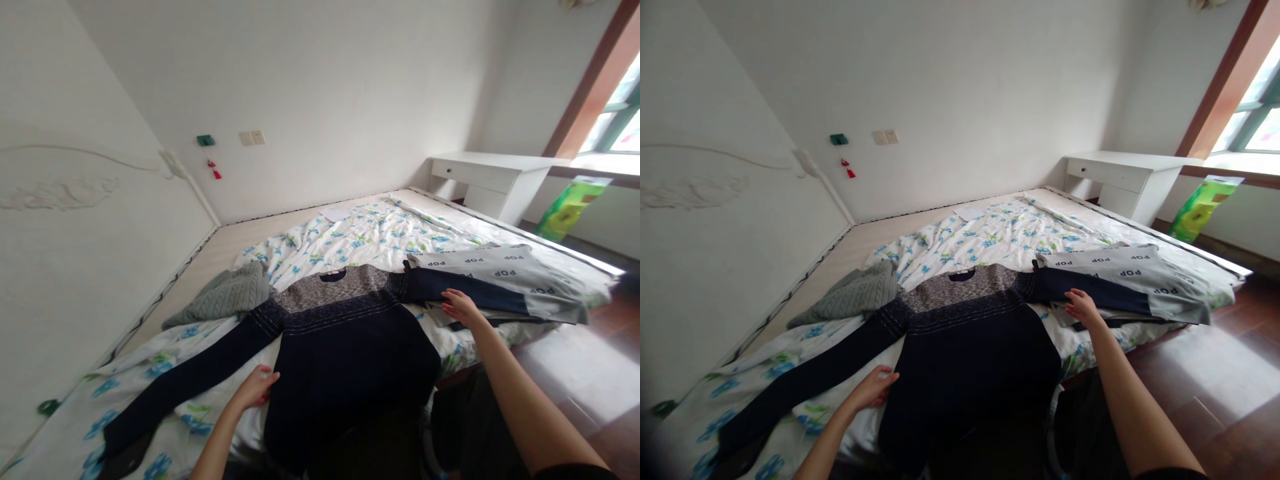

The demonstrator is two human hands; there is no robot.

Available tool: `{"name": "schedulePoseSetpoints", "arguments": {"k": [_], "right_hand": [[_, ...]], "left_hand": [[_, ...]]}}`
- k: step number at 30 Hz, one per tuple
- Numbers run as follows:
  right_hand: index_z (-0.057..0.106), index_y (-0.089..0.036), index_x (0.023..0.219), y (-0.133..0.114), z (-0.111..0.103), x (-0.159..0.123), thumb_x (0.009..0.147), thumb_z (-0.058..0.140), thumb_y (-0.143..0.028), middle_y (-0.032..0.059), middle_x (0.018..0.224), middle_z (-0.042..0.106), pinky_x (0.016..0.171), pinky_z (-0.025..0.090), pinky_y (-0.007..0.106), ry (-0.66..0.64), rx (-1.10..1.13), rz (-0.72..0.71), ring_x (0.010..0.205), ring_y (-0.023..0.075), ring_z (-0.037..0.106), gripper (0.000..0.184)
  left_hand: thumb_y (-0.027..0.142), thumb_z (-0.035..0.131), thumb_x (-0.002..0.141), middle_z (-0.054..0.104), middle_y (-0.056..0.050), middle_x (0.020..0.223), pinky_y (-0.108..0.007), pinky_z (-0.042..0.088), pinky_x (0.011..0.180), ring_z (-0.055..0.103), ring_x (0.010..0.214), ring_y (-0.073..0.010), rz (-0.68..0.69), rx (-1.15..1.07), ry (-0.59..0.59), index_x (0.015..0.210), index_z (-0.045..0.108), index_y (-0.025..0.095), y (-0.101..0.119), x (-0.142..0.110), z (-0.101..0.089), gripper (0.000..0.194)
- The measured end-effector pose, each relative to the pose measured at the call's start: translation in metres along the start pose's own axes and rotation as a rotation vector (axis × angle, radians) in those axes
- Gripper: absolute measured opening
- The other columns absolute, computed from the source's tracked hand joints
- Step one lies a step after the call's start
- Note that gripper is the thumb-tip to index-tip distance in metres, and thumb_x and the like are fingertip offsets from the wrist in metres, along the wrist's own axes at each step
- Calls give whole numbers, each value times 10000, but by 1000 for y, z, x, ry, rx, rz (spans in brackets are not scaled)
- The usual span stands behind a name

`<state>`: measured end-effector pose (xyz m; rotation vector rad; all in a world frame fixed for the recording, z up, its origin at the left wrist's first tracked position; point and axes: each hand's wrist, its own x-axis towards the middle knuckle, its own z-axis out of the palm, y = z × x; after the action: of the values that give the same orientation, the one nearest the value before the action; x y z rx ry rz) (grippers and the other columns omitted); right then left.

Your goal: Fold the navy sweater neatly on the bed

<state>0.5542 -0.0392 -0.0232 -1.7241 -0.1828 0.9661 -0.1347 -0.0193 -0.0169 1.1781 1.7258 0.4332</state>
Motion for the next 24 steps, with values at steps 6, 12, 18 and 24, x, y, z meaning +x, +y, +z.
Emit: {"name": "schedulePoseSetpoints", "arguments": {"k": [6,12,18,24], "right_hand": [[605,-302,1100,-3,-11,11,863,721,-171,-49,958,639,742,665,284,217,232,52,692,111,600,295],[574,-266,1001,-14,-16,26,809,691,-104,-43,957,646,851,679,349,324,540,47,823,134,656,277],[690,-244,1047,-35,-20,38,730,628,-140,-35,999,666,1014,660,432,293,648,-263,939,169,690,338],[672,-267,1251,-37,-37,59,860,618,-156,102,1336,704,962,696,535,507,372,-132,1124,279,769,410]], "left_hand": [[279,928,862,796,-41,1000,-284,632,785,805,818,-197,-103,-611,25,1418,662,298,38,18,-13,617],[216,706,1025,749,-116,1082,-324,672,764,781,818,-218,-219,-931,160,1473,658,248,54,46,-28,452],[135,664,1005,687,-59,1102,-261,635,738,663,763,-154,-249,-1059,402,1365,662,253,64,66,-56,379],[350,879,883,762,-75,1131,-381,635,820,743,857,-251,-181,-349,313,1330,705,286,47,59,-79,484]]}}
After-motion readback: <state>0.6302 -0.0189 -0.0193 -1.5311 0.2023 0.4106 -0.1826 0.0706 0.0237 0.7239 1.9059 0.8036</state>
